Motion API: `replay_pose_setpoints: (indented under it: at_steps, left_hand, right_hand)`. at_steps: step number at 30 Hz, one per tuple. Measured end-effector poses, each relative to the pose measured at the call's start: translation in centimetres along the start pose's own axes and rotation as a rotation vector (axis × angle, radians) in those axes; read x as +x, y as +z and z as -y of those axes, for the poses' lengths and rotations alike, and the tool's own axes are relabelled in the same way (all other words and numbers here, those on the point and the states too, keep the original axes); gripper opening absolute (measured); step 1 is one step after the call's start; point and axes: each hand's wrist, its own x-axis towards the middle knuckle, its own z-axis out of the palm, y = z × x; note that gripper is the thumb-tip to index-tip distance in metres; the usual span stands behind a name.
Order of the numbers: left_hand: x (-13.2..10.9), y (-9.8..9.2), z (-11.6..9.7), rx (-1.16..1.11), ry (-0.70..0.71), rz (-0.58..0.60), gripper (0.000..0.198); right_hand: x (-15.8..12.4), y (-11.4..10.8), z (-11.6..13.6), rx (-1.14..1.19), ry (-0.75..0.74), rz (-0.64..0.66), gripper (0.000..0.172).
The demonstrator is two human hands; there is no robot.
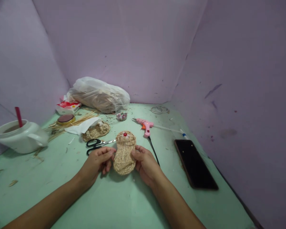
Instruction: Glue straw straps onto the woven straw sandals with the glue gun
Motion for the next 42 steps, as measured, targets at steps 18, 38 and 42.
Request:
replay_pose_setpoints:
  at_steps: [18,38,42]
  left_hand:
    - [-0.4,0.4,0.2,0.328,0.249,0.05,0.013]
    - [1.3,1.6,0.0,0.201,-0.098,0.132,0.023]
    - [1.3,1.8,0.4,0.22,-0.083,0.096,0.022]
  right_hand:
    - [-0.7,-3.1,1.2,-0.74,-0.19,-0.064,0.021]
    - [0.7,-2.1,-0.7,-0.442,-0.059,-0.014,0.038]
    - [0.8,-2.2,-1.0,-0.466,-0.09,-0.029,0.039]
